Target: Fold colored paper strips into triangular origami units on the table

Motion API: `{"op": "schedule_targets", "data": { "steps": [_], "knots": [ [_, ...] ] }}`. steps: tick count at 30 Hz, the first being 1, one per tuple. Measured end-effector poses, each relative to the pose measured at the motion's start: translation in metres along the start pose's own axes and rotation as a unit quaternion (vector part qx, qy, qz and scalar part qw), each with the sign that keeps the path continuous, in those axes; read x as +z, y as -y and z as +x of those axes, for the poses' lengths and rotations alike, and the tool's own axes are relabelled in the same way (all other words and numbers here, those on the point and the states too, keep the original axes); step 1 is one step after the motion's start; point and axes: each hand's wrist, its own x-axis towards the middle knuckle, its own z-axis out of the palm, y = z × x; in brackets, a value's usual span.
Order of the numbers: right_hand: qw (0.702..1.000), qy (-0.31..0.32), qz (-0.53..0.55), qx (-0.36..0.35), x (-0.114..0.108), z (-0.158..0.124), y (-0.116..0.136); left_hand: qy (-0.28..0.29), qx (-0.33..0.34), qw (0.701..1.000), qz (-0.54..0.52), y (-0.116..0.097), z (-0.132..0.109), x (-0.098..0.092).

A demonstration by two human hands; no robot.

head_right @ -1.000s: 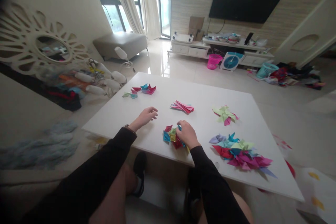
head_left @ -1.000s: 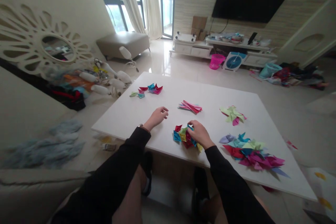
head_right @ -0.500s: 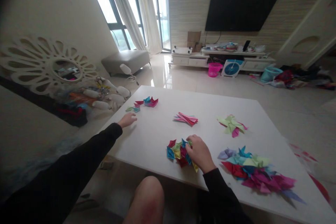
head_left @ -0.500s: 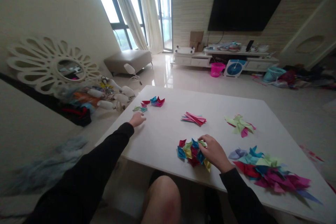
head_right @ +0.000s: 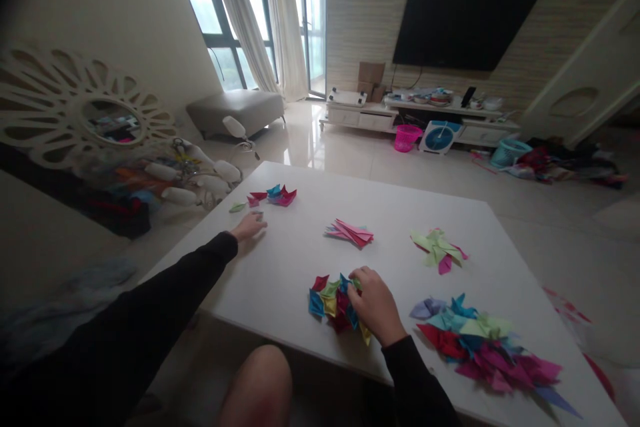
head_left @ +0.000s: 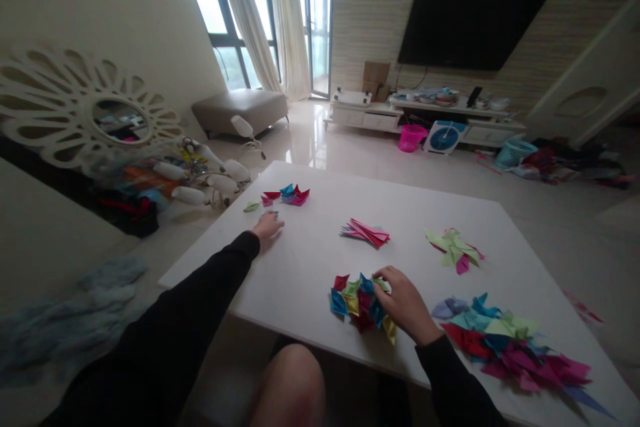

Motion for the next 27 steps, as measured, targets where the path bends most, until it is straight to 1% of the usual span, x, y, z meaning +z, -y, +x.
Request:
{"op": "schedule_targets", "data": {
  "steps": [2, 4, 6, 7, 9, 10, 12, 13, 14, 15, 16, 17, 20, 22, 24, 27],
  "knots": [
    [1.000, -0.005, 0.027, 0.005, -0.001, -0.003, 0.004, 0.007, 0.028, 0.999, -0.014, -0.016, -0.019, 0.004],
    [0.995, 0.001, 0.099, 0.022, -0.002, -0.005, 0.008, 0.014, 0.069, 0.997, -0.035, -0.040, -0.046, 0.010],
    [0.981, 0.000, 0.186, 0.046, -0.003, -0.007, 0.012, 0.020, 0.114, 0.991, -0.064, -0.072, -0.084, 0.018],
    [0.972, -0.009, 0.228, 0.060, -0.004, -0.008, 0.013, 0.032, 0.158, 0.982, -0.098, -0.090, -0.106, 0.022],
    [0.945, -0.041, 0.314, 0.086, -0.007, -0.011, 0.014, 0.058, 0.247, 0.957, -0.139, -0.126, -0.153, 0.029],
    [0.925, -0.057, 0.363, 0.095, -0.009, -0.013, 0.015, 0.075, 0.291, 0.943, -0.142, -0.144, -0.176, 0.032],
    [0.876, -0.077, 0.464, 0.107, -0.012, -0.019, 0.016, 0.081, 0.359, 0.921, -0.132, -0.173, -0.215, 0.039],
    [0.853, -0.085, 0.503, 0.110, -0.014, -0.022, 0.017, 0.084, 0.381, 0.913, -0.120, -0.184, -0.231, 0.044],
    [0.836, -0.091, 0.529, 0.111, -0.016, -0.025, 0.017, 0.088, 0.393, 0.908, -0.111, -0.192, -0.243, 0.050],
    [0.827, -0.096, 0.543, 0.112, -0.016, -0.027, 0.017, 0.088, 0.401, 0.905, -0.108, -0.197, -0.252, 0.056],
    [0.826, -0.099, 0.544, 0.110, -0.017, -0.029, 0.017, 0.085, 0.406, 0.904, -0.105, -0.200, -0.257, 0.062],
    [0.832, -0.102, 0.535, 0.107, -0.017, -0.031, 0.016, 0.079, 0.410, 0.903, -0.100, -0.200, -0.260, 0.069],
    [0.852, -0.125, 0.499, 0.100, -0.013, -0.031, 0.011, 0.075, 0.424, 0.898, -0.092, -0.197, -0.255, 0.080],
    [0.849, -0.150, 0.494, 0.108, -0.010, -0.027, 0.006, 0.082, 0.439, 0.889, -0.098, -0.195, -0.248, 0.080],
    [0.841, -0.172, 0.499, 0.121, -0.006, -0.021, 0.001, 0.086, 0.454, 0.879, -0.118, -0.193, -0.238, 0.076],
    [0.827, -0.184, 0.512, 0.140, -0.003, -0.009, -0.001, 0.071, 0.463, 0.867, -0.170, -0.187, -0.222, 0.072]
  ]
}}
